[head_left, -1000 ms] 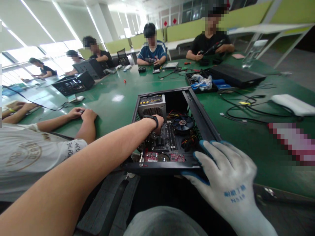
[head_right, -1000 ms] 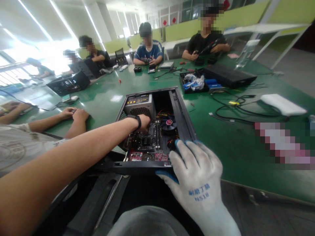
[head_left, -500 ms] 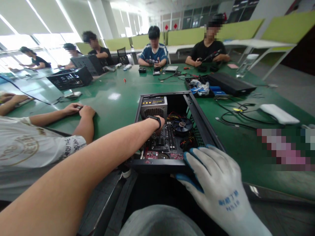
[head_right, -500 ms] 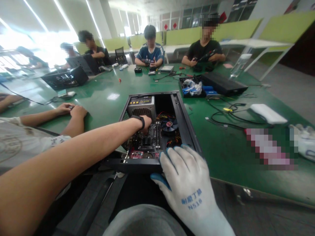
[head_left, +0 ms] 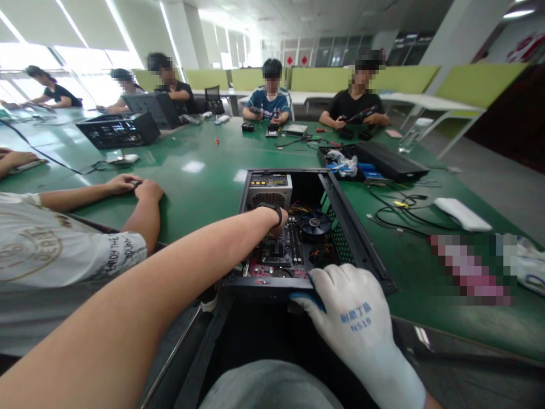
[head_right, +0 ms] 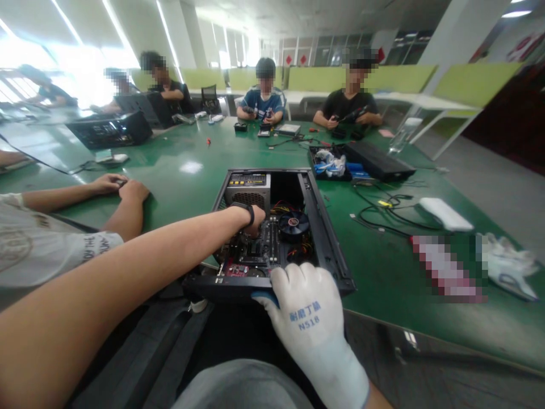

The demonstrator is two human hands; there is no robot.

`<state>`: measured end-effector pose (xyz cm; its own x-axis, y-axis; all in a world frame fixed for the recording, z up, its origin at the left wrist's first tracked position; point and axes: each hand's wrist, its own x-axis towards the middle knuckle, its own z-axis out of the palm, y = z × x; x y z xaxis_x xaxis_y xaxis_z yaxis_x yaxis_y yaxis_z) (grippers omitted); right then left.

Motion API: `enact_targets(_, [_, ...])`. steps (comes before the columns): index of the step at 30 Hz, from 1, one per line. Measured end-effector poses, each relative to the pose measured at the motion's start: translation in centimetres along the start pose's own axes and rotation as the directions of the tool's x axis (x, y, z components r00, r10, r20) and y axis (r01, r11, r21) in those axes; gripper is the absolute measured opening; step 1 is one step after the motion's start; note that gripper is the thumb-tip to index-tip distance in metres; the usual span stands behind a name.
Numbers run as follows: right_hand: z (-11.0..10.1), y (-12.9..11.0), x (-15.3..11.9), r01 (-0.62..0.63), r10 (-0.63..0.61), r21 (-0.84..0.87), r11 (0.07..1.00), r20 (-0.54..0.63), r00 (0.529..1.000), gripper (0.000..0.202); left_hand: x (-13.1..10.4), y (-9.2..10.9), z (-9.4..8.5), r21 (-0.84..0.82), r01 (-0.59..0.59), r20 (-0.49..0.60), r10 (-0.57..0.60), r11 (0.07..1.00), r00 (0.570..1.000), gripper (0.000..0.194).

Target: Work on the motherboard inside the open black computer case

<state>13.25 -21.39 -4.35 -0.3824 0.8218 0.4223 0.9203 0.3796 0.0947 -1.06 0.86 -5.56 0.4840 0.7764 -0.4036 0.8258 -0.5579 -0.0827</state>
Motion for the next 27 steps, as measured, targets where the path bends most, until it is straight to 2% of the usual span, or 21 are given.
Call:
enact_targets(3, [0.2,0.1,0.2,-0.008,0.008,0.001,1.0,-0.002,1.0,0.031,-0.4,-0.1,-0.8,0.098,-0.008,0.021,0.005,0.995,1.0,0.043])
enact_targets(5, [0.5,0.3,0.6,-0.014,0.014,0.0,1.0,0.001,1.0,0.031,-0.8,-0.4,-1.9,0.079,0.001,-0.047,0.003,0.997,0.999,0.05])
enact_targets(7, [0.9,0.8,1.4,-0.016,0.016,-0.007,1.0,0.007,1.0,0.033,-1.1,-0.9,-3.4,0.026,0.034,-0.143,-0.03,0.999,0.989,0.05])
enact_targets(9, [1.3,1.4,2.7,-0.015,0.015,-0.021,1.0,0.019,1.0,0.036,-1.4,-1.7,-5.1,-0.03,0.079,-0.26,-0.084,0.996,0.962,0.045])
enact_targets(12, [2.4,2.7,5.9,-0.022,0.025,-0.055,0.998,0.057,0.998,0.041,-1.8,-3.4,-7.7,-0.109,0.144,-0.405,-0.176,0.984,0.897,0.042])
enact_targets(16, [5.0,4.8,11.9,-0.053,0.061,-0.076,0.996,0.113,0.992,0.052,-2.3,-5.4,-10.0,-0.215,0.176,-0.497,-0.263,0.961,0.827,0.038])
enact_targets(20, [8.0,6.8,18.7,-0.099,0.109,-0.084,0.992,0.123,0.986,0.059,-2.7,-6.7,-10.4,-0.285,0.163,-0.554,-0.301,0.945,0.776,0.036])
enact_targets(24, [10.2,8.6,24.5,-0.138,0.151,-0.098,0.986,0.134,0.979,0.053,-3.0,-7.3,-9.9,-0.34,0.147,-0.545,-0.322,0.929,0.774,0.034])
enact_targets(27, [11.2,9.5,27.2,-0.156,0.171,-0.104,0.982,0.153,0.973,0.046,-3.4,-7.8,-9.4,-0.359,0.134,-0.536,-0.322,0.924,0.781,0.035])
